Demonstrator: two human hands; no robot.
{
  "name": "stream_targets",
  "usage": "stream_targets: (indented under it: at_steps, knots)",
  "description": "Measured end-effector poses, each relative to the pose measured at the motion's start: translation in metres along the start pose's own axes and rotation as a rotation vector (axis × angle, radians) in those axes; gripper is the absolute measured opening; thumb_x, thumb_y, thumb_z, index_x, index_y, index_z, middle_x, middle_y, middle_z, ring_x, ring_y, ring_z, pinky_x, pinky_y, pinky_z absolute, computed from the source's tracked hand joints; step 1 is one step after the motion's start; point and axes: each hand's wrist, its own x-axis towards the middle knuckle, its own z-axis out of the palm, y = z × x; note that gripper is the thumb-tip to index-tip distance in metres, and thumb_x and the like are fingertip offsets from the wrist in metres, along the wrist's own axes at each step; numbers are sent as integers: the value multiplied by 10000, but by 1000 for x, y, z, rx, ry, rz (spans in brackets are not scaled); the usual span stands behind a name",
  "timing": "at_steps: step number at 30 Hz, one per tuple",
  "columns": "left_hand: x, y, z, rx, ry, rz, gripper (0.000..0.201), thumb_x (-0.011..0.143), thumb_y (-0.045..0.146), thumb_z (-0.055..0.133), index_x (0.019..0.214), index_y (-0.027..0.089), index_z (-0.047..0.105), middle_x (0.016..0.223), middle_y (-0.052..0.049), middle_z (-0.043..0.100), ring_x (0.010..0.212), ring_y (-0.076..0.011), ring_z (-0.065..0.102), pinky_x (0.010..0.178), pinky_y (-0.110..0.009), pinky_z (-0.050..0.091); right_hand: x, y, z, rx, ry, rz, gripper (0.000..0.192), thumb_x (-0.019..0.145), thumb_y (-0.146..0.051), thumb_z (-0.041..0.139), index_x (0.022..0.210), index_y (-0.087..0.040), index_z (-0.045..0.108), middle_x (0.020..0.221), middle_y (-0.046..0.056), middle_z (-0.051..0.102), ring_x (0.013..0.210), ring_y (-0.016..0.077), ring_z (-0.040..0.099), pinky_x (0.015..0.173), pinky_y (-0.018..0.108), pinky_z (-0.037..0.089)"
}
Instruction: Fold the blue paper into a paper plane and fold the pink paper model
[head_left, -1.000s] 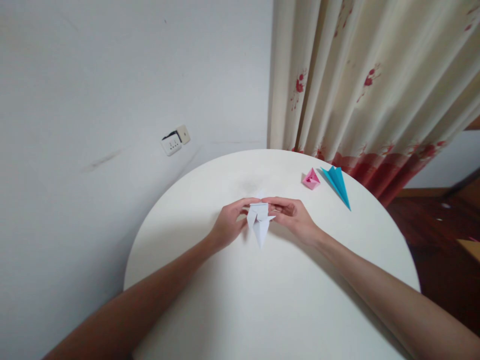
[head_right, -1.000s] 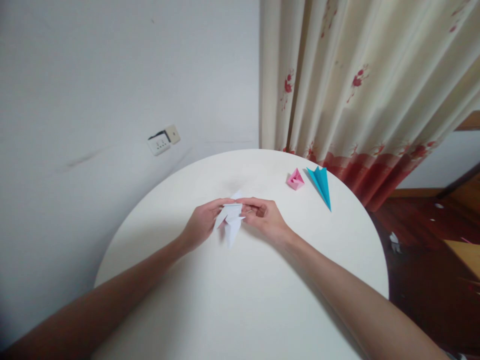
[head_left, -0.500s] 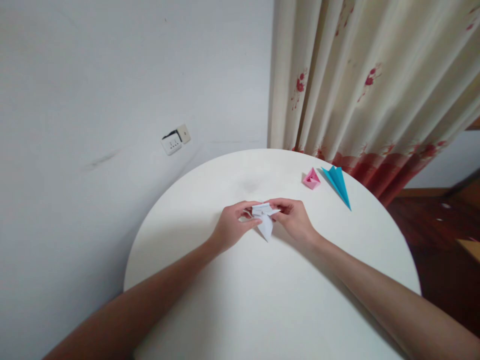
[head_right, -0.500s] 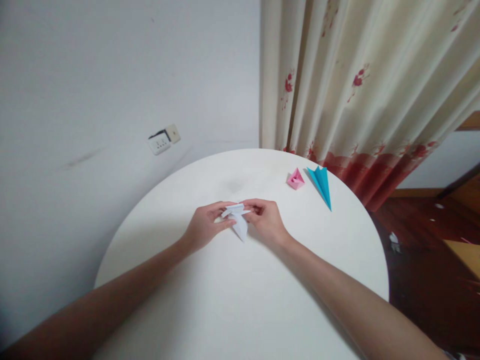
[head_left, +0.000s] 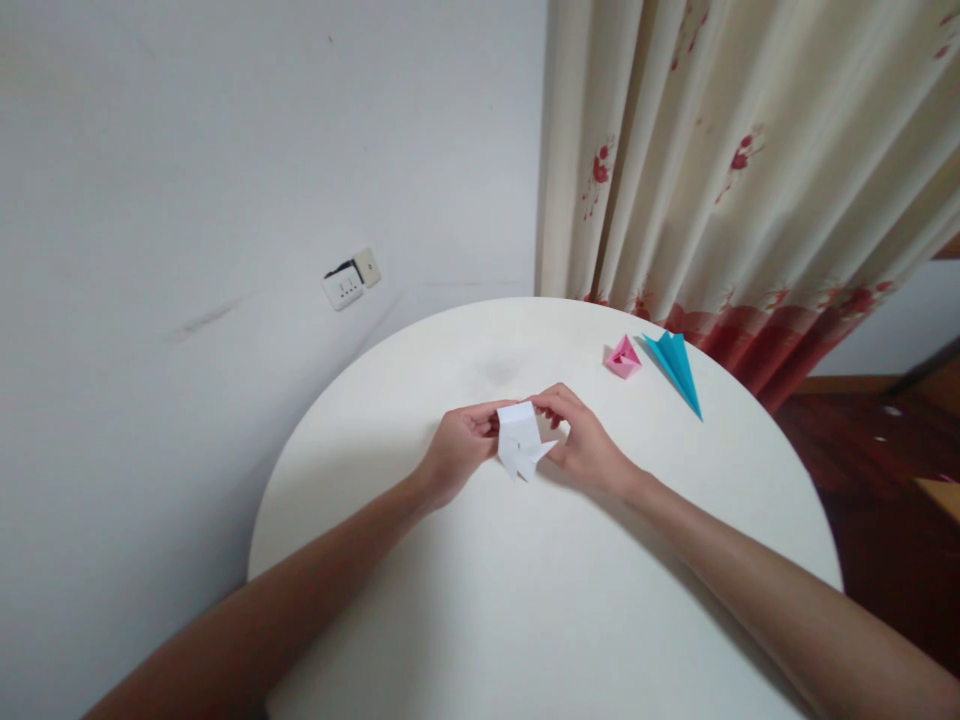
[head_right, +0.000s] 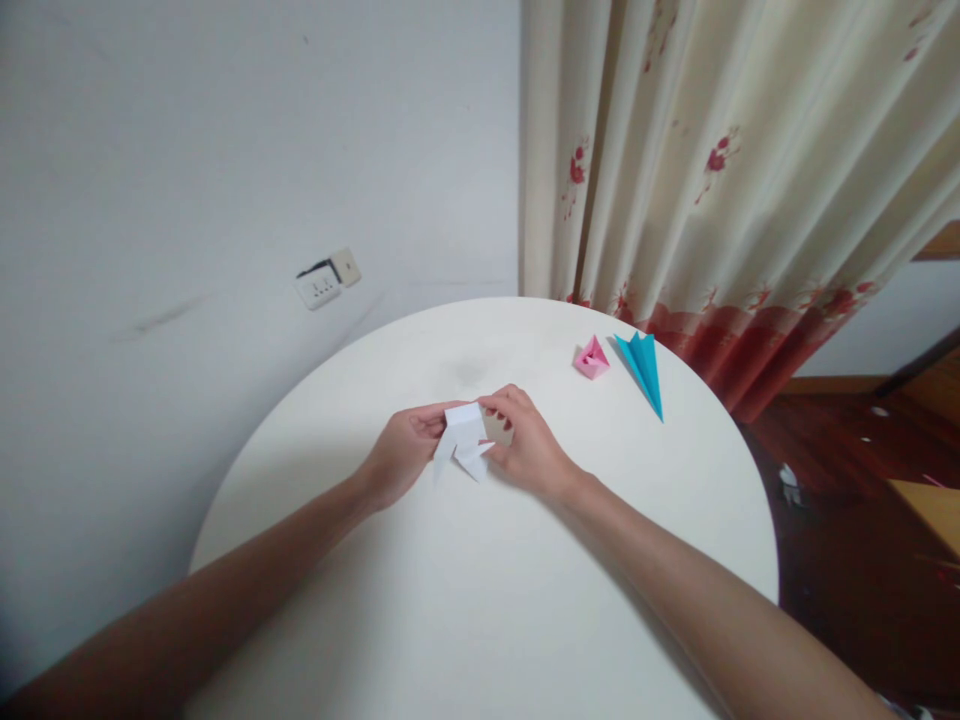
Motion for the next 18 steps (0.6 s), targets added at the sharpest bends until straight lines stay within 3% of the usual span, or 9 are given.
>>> stream_targets:
  at_steps: [3, 7, 9, 13, 16, 18]
  knots:
    - [1, -5, -1, -39, 27, 5, 408, 725, 315, 823, 1082, 131, 754, 981, -102, 761, 900, -239, 701, 826, -340, 547, -1, -2, 0, -32, -18, -4, 449, 764, -198, 764, 1191, -245, 630, 1111, 90, 576, 1013, 234, 538, 793, 352, 484]
    - [2, -11, -3, -5, 56, -4, 344, 816, 447, 737, 910, 117, 762, 849, -78, 729, 793, -203, 661, 782, -334, 519, -1, -3, 5, -33, 108, 56, 257, 834, -332, 732, 1068, -244, 672, 1133, 93, 594, 1084, 248, 541, 835, 372, 481]
    - [2, -10, -4, 85, 75, 20, 343, 836, 466, 711, 806, 126, 744, 804, -58, 691, 774, -186, 629, 758, -313, 498, 0, -3, 7, -1, 139, 100, 149, 860, -355, 696, 934, -226, 695, 1033, 78, 639, 1005, 231, 577, 808, 358, 474]
    - [1, -2, -3, 310, 129, 153, 347, 847, 423, 688, 632, 152, 675, 798, -27, 620, 799, -160, 576, 738, -258, 449, 2, -4, 10, 108, 94, 262, 209, 870, -356, 640, 740, -194, 660, 742, 27, 650, 714, 175, 579, 680, 320, 448]
    - [0, 1, -2, 309, 158, 138, 366, 843, 437, 676, 609, 160, 633, 686, -2, 564, 698, -146, 537, 646, -248, 428, 2, -7, 13, 175, 70, 319, 247, 860, -394, 635, 726, -187, 645, 718, 22, 641, 678, 167, 566, 656, 312, 438]
    - [0, -2, -2, 245, 183, 100, 363, 827, 453, 691, 622, 159, 633, 645, 0, 557, 675, -152, 537, 637, -258, 442, 1, -10, 15, 210, 110, 314, 212, 852, -400, 649, 810, -192, 641, 774, 22, 644, 713, 170, 577, 657, 305, 443]
